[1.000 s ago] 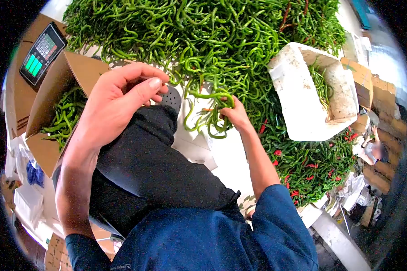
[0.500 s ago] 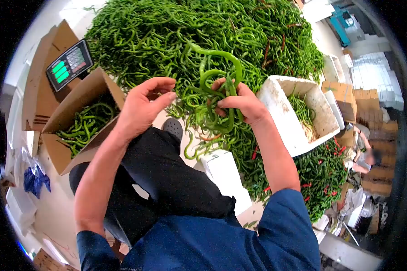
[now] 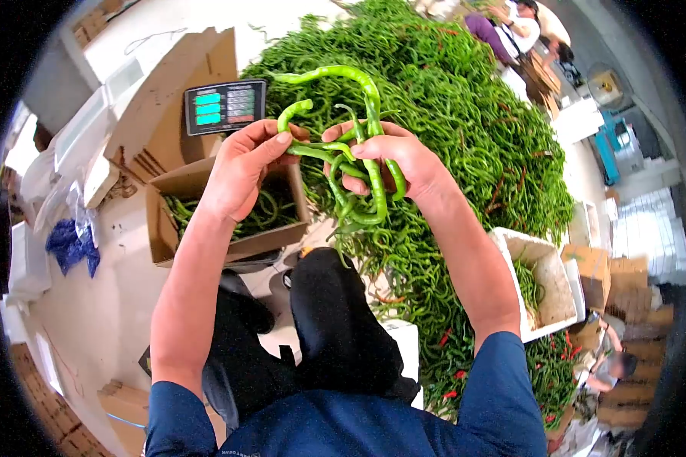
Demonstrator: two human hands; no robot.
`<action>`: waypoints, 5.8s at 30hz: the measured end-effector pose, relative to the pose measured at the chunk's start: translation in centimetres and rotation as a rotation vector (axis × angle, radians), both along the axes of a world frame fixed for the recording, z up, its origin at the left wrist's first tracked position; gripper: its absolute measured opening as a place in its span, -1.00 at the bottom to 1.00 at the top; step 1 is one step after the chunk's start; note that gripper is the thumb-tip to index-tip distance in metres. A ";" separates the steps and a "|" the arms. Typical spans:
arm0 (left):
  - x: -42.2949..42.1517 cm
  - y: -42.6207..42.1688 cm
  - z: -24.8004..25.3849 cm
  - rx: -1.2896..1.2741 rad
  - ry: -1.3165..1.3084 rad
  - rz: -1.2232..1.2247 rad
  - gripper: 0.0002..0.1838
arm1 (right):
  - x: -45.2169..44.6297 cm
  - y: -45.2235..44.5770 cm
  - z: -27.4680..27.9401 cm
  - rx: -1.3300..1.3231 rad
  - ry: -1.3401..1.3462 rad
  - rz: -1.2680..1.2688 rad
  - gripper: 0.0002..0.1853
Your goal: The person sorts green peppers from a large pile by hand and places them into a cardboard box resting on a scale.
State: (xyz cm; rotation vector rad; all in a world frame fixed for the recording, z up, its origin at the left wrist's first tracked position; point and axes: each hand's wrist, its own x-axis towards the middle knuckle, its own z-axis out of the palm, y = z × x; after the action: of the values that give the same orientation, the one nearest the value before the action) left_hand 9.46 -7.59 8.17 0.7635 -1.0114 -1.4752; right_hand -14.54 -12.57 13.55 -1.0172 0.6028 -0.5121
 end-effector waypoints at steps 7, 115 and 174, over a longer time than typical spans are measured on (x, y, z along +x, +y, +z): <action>6.8 2.6 0.8 -0.033 0.145 0.311 -0.83 | 7.6 -2.2 -0.5 -0.026 0.070 0.100 -0.58; -16.6 1.1 -8.0 0.307 -0.773 -0.344 -0.73 | -26.2 25.9 -47.9 -0.006 1.678 -0.101 -0.69; -16.3 0.3 -8.9 0.320 -0.729 -0.412 -0.68 | -28.5 22.4 -49.0 0.489 1.875 -0.137 -0.08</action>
State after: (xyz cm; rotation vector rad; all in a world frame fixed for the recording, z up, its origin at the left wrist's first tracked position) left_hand -6.89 -7.28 -0.77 1.4535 -1.5628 -1.7772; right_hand -43.09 9.83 -35.42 -0.7266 2.3037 0.6725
